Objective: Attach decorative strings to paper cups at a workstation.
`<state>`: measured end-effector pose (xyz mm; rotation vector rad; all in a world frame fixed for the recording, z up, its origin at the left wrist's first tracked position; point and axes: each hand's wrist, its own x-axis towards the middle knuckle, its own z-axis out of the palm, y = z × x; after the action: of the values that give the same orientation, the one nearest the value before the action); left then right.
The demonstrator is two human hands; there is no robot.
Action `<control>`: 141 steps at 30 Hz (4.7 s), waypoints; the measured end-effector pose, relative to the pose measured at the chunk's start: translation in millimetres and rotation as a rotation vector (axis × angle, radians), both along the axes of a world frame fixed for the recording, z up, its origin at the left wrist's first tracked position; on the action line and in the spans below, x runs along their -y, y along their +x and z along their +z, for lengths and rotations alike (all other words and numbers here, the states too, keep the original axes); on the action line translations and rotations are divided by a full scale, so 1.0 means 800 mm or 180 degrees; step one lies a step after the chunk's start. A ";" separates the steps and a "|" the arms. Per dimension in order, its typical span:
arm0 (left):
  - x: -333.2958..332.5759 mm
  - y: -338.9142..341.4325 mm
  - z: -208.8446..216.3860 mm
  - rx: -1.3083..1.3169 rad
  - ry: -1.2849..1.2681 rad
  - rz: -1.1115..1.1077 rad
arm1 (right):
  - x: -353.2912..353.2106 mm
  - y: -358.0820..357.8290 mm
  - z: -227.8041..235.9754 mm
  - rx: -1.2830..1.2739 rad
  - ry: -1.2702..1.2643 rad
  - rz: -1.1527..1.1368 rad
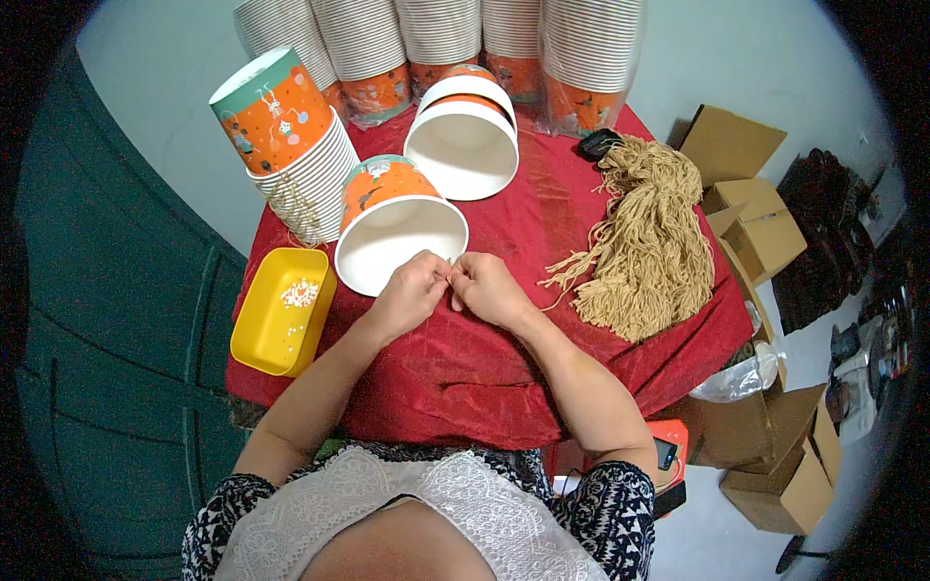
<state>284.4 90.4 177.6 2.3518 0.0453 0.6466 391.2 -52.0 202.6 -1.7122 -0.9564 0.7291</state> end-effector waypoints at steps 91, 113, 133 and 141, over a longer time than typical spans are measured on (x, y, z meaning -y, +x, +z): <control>-0.010 -0.009 -0.001 0.0045 -0.0657 0.0614 | -0.017 -0.025 -0.024 0.3019 0.0858 -0.0486; -0.010 -0.007 -0.010 0.0144 -0.0590 0.0549 | -0.020 -0.011 -0.026 0.0893 0.0613 -0.0490; -0.012 -0.004 -0.009 0.0101 -0.0302 0.0830 | -0.006 -0.019 -0.012 0.1400 0.0311 -0.0661; -0.007 -0.001 -0.009 0.0063 -0.0163 0.1127 | 0.002 -0.015 -0.014 0.1726 0.0084 -0.0535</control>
<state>283.6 96.1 170.6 2.3062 0.4724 0.8261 379.3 -53.6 191.6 -1.9820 -1.1560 0.1342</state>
